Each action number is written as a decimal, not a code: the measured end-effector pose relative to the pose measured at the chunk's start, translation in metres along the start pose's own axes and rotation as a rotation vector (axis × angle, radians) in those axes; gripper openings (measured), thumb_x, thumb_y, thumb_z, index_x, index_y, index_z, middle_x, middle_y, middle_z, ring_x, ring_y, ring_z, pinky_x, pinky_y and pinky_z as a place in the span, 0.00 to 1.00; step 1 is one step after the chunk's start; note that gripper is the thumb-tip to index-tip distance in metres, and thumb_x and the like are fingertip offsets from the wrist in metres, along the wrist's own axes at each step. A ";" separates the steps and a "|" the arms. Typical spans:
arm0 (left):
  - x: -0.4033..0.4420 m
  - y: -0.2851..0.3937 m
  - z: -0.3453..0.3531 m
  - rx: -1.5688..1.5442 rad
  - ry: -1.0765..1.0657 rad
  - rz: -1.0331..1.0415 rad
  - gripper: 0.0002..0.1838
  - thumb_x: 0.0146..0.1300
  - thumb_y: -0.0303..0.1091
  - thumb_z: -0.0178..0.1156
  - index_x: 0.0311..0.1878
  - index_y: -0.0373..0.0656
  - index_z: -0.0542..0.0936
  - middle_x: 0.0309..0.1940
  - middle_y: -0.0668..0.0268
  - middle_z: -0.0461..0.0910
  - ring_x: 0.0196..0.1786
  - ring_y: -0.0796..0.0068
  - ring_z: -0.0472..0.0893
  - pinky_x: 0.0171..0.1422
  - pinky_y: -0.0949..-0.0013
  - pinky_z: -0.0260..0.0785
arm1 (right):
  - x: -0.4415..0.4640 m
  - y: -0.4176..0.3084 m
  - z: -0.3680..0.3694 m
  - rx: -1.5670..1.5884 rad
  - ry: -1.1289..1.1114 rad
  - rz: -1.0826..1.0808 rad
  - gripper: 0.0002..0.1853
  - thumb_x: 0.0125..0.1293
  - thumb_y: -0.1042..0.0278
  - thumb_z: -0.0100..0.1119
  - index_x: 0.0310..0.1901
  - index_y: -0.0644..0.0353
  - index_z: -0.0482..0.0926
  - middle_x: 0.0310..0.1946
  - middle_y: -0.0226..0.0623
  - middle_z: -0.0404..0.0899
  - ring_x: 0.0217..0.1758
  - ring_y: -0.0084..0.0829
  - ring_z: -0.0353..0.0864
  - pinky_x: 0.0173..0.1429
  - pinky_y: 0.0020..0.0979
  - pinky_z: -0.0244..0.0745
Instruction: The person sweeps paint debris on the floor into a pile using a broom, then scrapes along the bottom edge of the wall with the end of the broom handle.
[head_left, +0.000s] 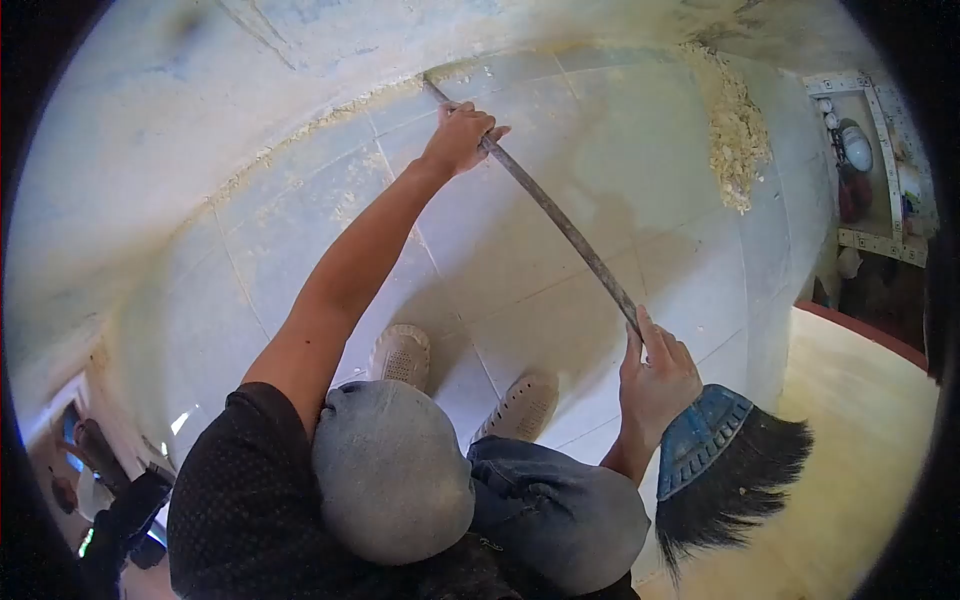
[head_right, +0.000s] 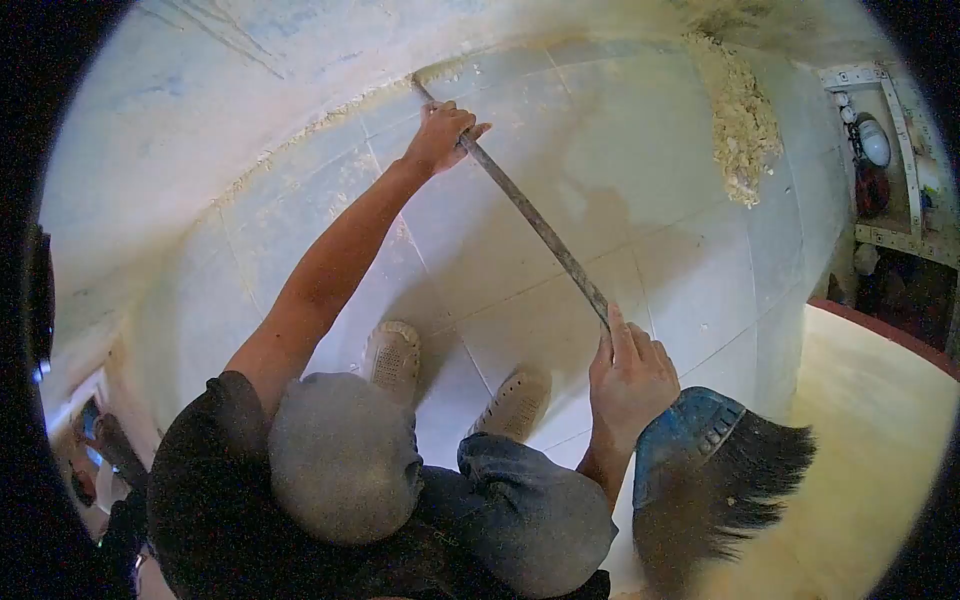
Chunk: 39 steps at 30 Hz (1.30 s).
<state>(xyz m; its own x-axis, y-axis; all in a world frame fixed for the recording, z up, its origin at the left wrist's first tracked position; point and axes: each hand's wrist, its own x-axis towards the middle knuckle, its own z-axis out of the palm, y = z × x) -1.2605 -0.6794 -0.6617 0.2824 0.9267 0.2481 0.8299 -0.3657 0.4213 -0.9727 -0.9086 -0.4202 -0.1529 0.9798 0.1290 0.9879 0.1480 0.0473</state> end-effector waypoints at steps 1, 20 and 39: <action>-0.002 0.001 -0.002 0.008 -0.003 0.004 0.20 0.73 0.48 0.55 0.28 0.45 0.79 0.30 0.63 0.83 0.47 0.61 0.78 0.61 0.49 0.57 | -0.001 0.000 0.001 0.014 -0.012 -0.004 0.13 0.61 0.65 0.70 0.49 0.49 0.87 0.34 0.32 0.87 0.34 0.34 0.85 0.36 0.34 0.79; -0.010 -0.008 0.051 0.131 -0.188 0.182 0.13 0.65 0.48 0.63 0.34 0.49 0.82 0.35 0.69 0.82 0.57 0.63 0.73 0.67 0.47 0.54 | -0.085 0.018 0.169 0.450 -0.231 0.478 0.14 0.63 0.57 0.67 0.39 0.61 0.84 0.33 0.46 0.84 0.38 0.51 0.83 0.44 0.46 0.75; -0.007 0.007 0.036 0.053 -0.306 0.114 0.14 0.59 0.53 0.67 0.31 0.54 0.85 0.32 0.73 0.83 0.55 0.67 0.75 0.74 0.49 0.51 | -0.082 -0.005 0.136 0.684 -0.277 0.321 0.19 0.67 0.67 0.60 0.58 0.63 0.80 0.39 0.60 0.84 0.42 0.56 0.86 0.47 0.44 0.80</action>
<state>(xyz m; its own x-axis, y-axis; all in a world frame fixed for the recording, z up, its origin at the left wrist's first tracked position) -1.2387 -0.6851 -0.6919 0.4994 0.8662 0.0137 0.8064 -0.4706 0.3582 -0.9613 -0.9711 -0.5659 0.0646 0.9730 -0.2217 0.7940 -0.1847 -0.5792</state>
